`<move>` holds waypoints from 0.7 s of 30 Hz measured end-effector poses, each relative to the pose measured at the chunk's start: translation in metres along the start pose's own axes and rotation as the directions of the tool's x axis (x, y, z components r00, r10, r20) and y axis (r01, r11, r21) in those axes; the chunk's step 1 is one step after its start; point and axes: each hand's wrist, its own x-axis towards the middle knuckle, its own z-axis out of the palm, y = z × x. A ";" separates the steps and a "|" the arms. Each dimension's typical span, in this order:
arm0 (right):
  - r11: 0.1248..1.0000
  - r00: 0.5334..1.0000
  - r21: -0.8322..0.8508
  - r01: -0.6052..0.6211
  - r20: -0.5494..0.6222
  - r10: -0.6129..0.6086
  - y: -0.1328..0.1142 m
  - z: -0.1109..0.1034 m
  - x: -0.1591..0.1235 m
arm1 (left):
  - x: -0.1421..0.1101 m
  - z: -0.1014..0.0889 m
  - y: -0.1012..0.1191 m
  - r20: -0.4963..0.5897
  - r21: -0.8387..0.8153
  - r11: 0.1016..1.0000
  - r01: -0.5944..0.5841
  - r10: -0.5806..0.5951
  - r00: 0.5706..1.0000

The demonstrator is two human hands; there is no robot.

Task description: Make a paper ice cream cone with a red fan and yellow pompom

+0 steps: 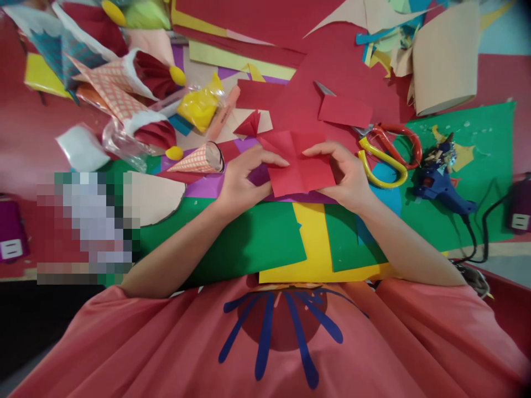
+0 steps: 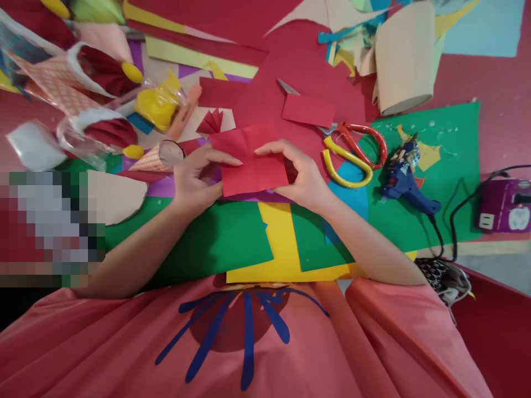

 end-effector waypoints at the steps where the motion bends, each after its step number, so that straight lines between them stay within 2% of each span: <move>1: 1.000 1.000 -0.017 0.015 -0.001 -0.015 0.001 0.000 0.000 | 0.000 0.001 -0.001 -0.010 -0.006 1.000 0.002 -0.002 1.000; 5: 0.993 0.995 -0.070 0.094 -0.009 -0.095 0.001 0.000 0.000 | -0.001 0.001 -0.004 -0.009 -0.047 0.999 -0.002 0.002 1.000; 9: 0.982 0.993 -0.148 0.117 0.004 -0.118 -0.003 0.001 0.000 | -0.001 -0.001 -0.001 0.012 -0.089 0.996 -0.025 0.026 1.000; 15: 0.961 0.998 -0.274 0.047 -0.023 -0.055 -0.007 0.003 -0.003 | 0.002 -0.002 0.006 0.004 -0.032 0.997 -0.075 0.076 0.997; 21: 0.976 0.997 -0.213 0.036 -0.061 -0.050 -0.006 0.004 -0.002 | 0.004 -0.002 0.001 -0.094 -0.064 0.989 -0.133 0.127 0.987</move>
